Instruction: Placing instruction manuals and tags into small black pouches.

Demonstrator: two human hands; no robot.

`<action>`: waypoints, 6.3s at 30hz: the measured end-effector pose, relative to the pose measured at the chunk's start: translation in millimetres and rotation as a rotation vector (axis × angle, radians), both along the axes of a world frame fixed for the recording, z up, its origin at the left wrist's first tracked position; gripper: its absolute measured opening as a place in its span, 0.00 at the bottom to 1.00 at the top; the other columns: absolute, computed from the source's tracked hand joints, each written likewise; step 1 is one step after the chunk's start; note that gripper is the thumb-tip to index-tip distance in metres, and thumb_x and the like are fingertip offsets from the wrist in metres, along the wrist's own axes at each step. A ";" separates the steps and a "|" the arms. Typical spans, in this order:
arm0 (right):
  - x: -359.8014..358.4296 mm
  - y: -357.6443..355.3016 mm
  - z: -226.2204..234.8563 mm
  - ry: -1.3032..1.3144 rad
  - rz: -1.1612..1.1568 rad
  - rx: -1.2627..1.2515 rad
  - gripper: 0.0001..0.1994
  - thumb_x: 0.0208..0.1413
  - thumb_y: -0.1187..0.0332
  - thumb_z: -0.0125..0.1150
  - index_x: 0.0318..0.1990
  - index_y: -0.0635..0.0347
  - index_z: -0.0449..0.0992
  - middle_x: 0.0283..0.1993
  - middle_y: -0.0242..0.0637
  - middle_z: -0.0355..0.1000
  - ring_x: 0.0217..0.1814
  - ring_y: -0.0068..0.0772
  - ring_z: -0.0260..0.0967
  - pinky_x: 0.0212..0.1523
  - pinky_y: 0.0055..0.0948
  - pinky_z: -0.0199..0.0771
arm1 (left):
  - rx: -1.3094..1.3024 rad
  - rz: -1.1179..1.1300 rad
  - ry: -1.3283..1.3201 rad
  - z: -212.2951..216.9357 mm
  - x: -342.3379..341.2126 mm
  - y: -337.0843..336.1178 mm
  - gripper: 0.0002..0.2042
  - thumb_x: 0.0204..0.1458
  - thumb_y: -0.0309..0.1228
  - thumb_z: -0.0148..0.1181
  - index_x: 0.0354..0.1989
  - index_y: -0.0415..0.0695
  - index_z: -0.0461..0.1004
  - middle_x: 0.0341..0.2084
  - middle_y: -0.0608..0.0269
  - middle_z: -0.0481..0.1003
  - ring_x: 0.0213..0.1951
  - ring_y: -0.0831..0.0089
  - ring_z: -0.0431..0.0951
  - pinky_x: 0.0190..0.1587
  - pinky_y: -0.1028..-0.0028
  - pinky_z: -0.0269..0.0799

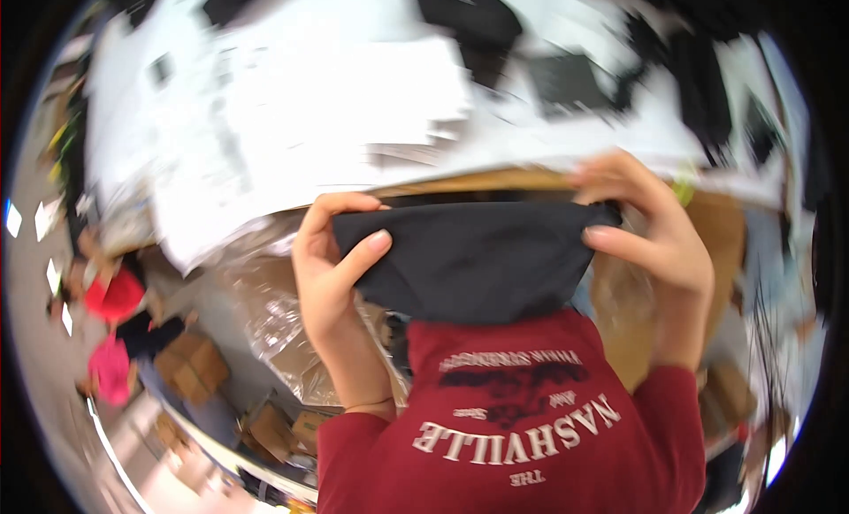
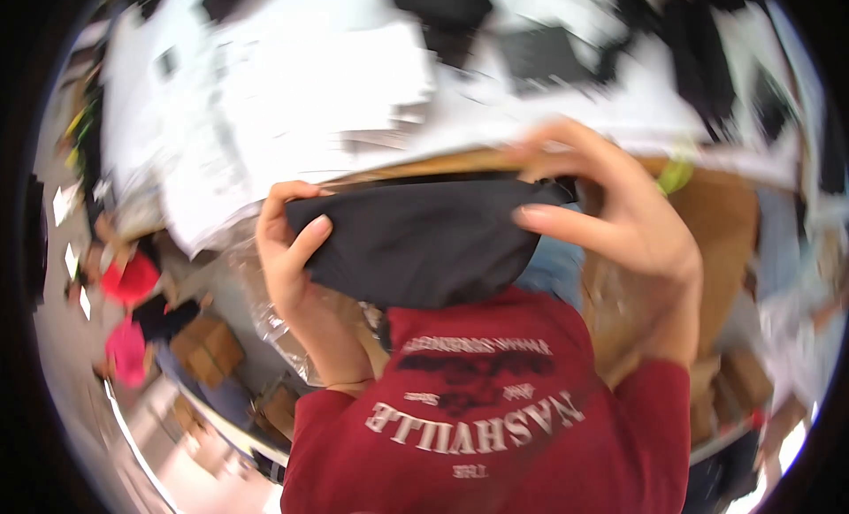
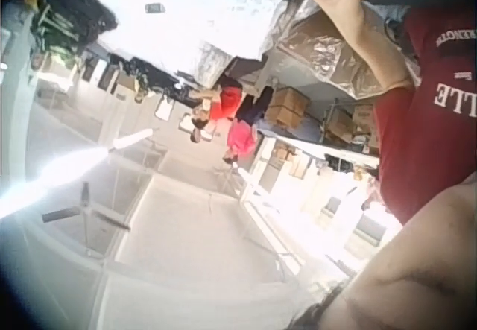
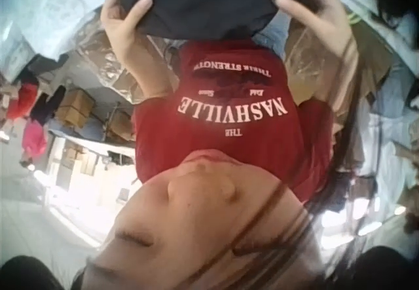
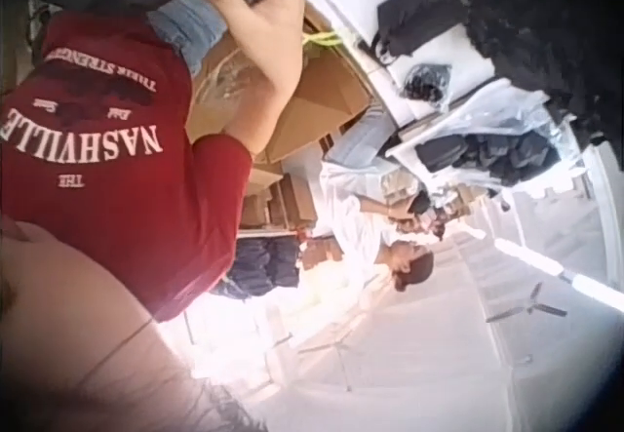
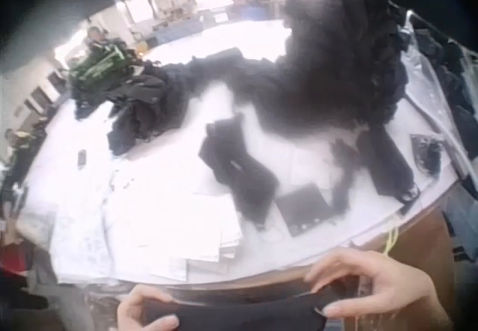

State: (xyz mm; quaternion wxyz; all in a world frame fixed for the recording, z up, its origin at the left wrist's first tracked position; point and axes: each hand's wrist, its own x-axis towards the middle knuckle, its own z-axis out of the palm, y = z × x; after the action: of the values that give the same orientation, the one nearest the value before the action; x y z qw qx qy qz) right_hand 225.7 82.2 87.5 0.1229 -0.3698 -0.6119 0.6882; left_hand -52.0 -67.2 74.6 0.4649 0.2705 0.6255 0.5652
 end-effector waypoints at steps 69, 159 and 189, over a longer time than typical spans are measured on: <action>-12.2 44.1 -85.0 -0.537 -0.240 0.824 0.04 0.50 0.68 0.62 0.31 0.54 0.73 0.30 0.34 0.67 0.31 0.38 0.69 0.32 0.36 0.69 | 0.146 0.249 0.201 -49.1 -23.0 84.8 0.20 0.48 0.25 0.68 0.48 0.33 0.71 0.41 0.56 0.76 0.42 0.71 0.76 0.49 0.74 0.70; -30.1 -4.6 -61.4 0.278 -0.747 0.252 0.02 0.61 0.73 0.57 0.36 0.61 0.72 0.24 0.21 0.64 0.22 0.09 0.54 0.22 0.13 0.51 | 0.682 -0.187 0.926 -7.2 68.7 181.9 0.05 0.43 0.27 0.62 0.25 0.44 0.71 0.26 0.57 0.70 0.33 0.58 0.68 0.39 0.61 0.59; -33.4 -26.8 -21.7 -0.034 -0.270 1.013 0.07 0.43 0.73 0.69 0.32 0.56 0.79 0.18 0.30 0.64 0.16 0.29 0.60 0.19 0.29 0.57 | 0.202 -0.180 0.379 -11.4 82.0 59.0 0.12 0.41 0.21 0.67 0.37 0.42 0.82 0.18 0.69 0.65 0.21 0.80 0.61 0.26 0.78 0.56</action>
State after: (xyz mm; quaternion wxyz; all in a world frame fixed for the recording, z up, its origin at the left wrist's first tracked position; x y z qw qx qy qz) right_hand 192.3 55.4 65.9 0.3638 -0.3506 -0.8170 0.2778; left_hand 30.0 -8.2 63.2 0.3582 0.4716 0.6151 0.5204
